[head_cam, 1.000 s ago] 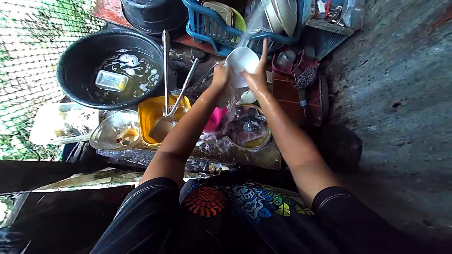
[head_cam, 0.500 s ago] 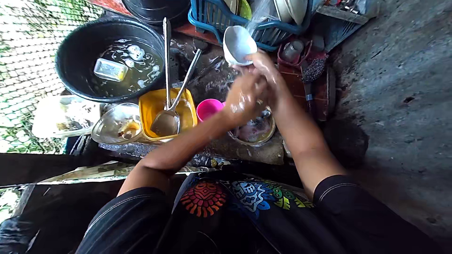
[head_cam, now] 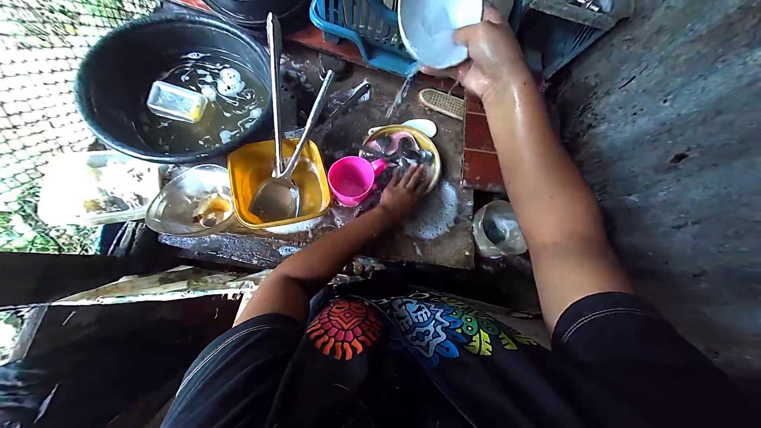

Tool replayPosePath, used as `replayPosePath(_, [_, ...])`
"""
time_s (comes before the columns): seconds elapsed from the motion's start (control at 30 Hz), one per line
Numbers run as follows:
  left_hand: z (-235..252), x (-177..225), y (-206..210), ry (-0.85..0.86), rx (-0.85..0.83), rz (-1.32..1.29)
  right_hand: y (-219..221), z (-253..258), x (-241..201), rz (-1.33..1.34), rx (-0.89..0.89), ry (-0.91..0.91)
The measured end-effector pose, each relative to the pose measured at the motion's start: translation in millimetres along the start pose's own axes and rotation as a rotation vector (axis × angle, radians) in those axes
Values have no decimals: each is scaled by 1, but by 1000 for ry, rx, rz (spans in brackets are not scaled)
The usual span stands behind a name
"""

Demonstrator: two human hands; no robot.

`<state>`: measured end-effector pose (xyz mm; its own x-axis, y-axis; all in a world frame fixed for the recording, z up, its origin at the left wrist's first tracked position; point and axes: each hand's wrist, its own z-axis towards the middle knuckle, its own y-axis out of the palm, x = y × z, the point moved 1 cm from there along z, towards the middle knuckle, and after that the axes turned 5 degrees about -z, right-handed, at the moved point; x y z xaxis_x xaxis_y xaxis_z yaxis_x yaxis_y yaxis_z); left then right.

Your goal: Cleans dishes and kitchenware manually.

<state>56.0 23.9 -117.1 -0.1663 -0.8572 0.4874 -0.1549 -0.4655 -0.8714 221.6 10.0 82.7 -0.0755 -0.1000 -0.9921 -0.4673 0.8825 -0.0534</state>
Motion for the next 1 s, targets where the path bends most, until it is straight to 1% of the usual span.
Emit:
replayPosePath(0.07, [2, -1, -11, -87, -42, -22, -17, 5, 13, -166, 2, -145])
replayPosePath(0.2, [0, 1, -34, -134, -57, -89, -33, 12, 39, -362, 103, -334])
replayPosePath(0.3, [-11, 16, -71, -199, -126, -204, -34, 17, 55, -503, 149, -523])
replayPosePath(0.37, [-8, 16, -96, -261, -104, -270, -31, 19, 57, -671, 129, -684])
replayPosePath(0.4, [-2, 11, -109, -295, -65, -283, -27, 18, 56, -764, 145, -725])
replayPosePath(0.43, [3, 4, -124, -327, -11, -291, -22, 16, 56, -843, 200, -721])
replayPosePath(0.47, [7, -2, -142, -360, 37, -309, -15, 11, 54, -898, 264, -680])
replayPosePath(0.57, [14, -21, -188, -471, 113, -261, 1, 0, 46, -952, 405, -523])
replayPosePath(0.63, [22, -39, -203, -460, 160, -269, 5, 2, 46, -826, 422, -451])
replayPosePath(0.67, [27, -48, -205, -415, 195, -345, 6, 7, 51, -686, 391, -391])
replayPosePath(0.7, [33, -59, -203, -354, 244, -472, 7, 14, 58, -512, 344, -300])
replayPosePath(0.77, [45, -78, -188, -204, 375, -834, 17, 18, 69, -134, 257, -48])
replayPosePath(0.8, [47, -81, -182, -144, 452, -999, 25, 14, 70, -7, 219, 61])
replayPosePath(0.83, [48, -83, -178, -84, 534, -1107, 31, 11, 73, 76, 171, 125])
replayPosePath(0.9, [52, -84, -175, -1, 651, -1161, 40, 14, 86, 250, 48, 154])
replayPosePath(1.0, [52, -80, -177, 55, 693, -1021, 41, 39, 129, 613, -134, 133])
